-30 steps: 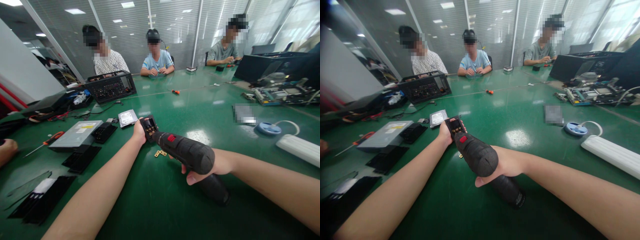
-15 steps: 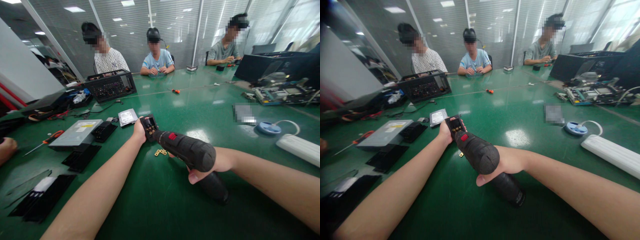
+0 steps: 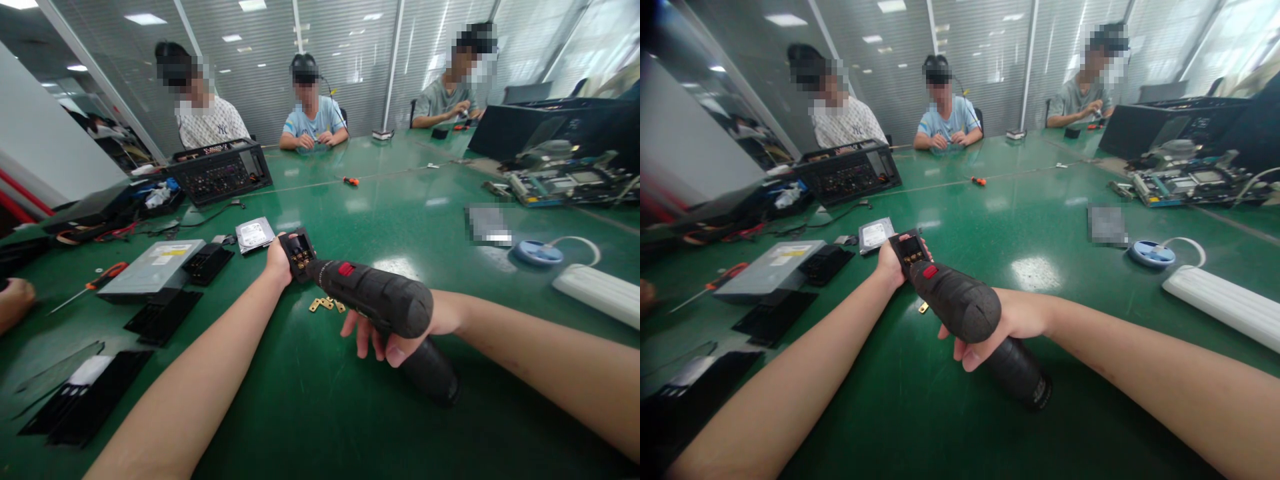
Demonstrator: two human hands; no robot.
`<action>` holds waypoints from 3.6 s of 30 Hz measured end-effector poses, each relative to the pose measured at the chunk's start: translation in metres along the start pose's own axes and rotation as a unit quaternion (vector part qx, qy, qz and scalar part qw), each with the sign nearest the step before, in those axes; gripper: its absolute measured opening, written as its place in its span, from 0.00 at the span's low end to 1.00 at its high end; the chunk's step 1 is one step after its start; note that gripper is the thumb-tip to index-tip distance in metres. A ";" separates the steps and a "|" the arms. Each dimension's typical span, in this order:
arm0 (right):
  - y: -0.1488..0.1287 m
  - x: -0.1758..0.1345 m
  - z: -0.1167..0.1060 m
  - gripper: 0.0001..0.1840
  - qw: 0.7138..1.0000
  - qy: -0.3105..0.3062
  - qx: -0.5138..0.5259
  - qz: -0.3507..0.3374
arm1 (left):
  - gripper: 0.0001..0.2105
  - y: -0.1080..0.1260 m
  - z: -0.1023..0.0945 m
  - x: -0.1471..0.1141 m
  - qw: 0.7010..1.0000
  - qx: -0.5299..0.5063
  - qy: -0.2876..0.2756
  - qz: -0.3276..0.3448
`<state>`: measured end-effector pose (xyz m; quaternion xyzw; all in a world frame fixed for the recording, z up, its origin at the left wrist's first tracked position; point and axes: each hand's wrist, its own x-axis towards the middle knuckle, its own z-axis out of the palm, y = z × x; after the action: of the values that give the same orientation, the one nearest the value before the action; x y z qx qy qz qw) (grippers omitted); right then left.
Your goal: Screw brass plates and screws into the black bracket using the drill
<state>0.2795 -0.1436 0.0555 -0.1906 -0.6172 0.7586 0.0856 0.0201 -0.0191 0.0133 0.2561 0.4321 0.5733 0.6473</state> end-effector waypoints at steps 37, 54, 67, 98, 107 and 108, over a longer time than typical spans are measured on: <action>0.019 0.008 -0.008 0.33 0.997 -0.040 0.018 -0.068 | 0.12 0.002 0.005 -0.005 1.000 -0.001 0.002 0.000; 0.013 0.007 -0.006 0.32 0.997 -0.048 0.032 -0.059 | 0.12 0.003 0.006 -0.006 1.000 0.004 0.006 -0.015; 0.017 0.010 -0.007 0.31 0.996 -0.051 0.034 -0.070 | 0.12 0.003 0.005 -0.006 1.000 0.011 0.006 -0.008; 0.010 0.009 -0.002 0.30 0.997 -0.038 0.045 -0.057 | 0.12 0.003 0.005 -0.005 1.000 -0.006 0.005 -0.016; 0.007 0.007 0.001 0.31 0.998 -0.026 0.039 -0.041 | 0.12 0.002 0.001 0.000 0.999 -0.019 0.025 -0.011; 0.007 0.007 0.001 0.31 0.998 -0.025 0.037 -0.041 | 0.12 0.002 0.001 0.000 0.999 -0.019 0.026 -0.010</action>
<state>0.2733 -0.1432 0.0475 -0.1428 -0.5978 0.7813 0.1089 0.0202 -0.0182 0.0153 0.2241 0.4403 0.5812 0.6466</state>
